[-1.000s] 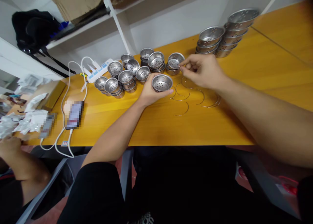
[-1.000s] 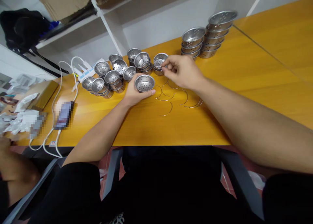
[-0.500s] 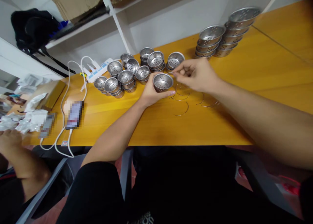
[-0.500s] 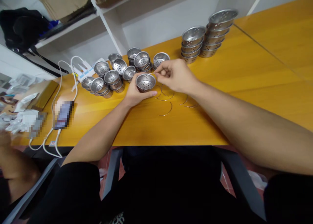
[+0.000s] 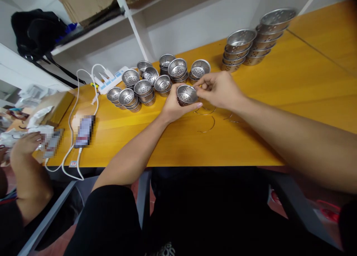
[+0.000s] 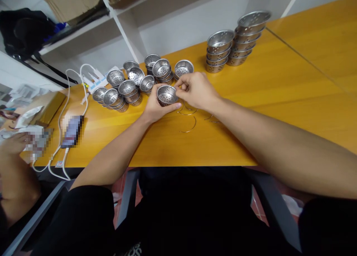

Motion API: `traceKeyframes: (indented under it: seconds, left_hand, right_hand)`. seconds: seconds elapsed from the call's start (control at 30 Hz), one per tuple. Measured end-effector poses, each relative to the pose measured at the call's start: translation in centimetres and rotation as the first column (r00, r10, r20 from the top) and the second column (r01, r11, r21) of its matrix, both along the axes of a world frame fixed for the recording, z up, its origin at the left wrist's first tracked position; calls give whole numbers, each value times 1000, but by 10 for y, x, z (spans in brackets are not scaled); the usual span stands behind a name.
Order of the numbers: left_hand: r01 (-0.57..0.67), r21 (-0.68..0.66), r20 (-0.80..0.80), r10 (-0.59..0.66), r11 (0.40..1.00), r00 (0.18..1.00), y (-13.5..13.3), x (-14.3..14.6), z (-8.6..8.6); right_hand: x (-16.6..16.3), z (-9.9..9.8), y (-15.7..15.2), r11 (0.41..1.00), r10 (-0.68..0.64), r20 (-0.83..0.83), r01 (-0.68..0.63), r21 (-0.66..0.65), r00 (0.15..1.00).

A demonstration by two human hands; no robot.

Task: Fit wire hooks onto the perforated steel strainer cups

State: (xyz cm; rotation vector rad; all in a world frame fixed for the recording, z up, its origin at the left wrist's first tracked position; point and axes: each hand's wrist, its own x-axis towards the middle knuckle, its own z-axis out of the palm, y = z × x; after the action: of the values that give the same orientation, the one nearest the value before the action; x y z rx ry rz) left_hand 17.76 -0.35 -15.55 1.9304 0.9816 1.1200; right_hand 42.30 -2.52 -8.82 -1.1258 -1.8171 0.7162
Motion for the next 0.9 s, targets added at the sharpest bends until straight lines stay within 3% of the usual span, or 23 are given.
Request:
traceKeyframes:
  seconds: [0.37, 0.47, 0.63, 0.9]
  left_hand:
    - [2, -9, 6, -2, 1000, 1000, -5, 1, 5]
    - [29, -18, 22, -28, 999, 999, -3, -2, 5]
    - [88, -47, 59, -85, 995, 995, 3, -4, 4]
    - [107, 3, 72, -107, 994, 992, 6, 1, -4]
  right_hand:
    - [-1, -6, 5, 996, 49, -95, -42, 75, 994]
    - [3, 5, -1, 984, 174, -145, -169, 50, 974]
    - [15, 21, -4, 911, 391, -203, -409, -49, 897]
    - [8, 17, -2, 908, 378, -269, -411, -78, 886]
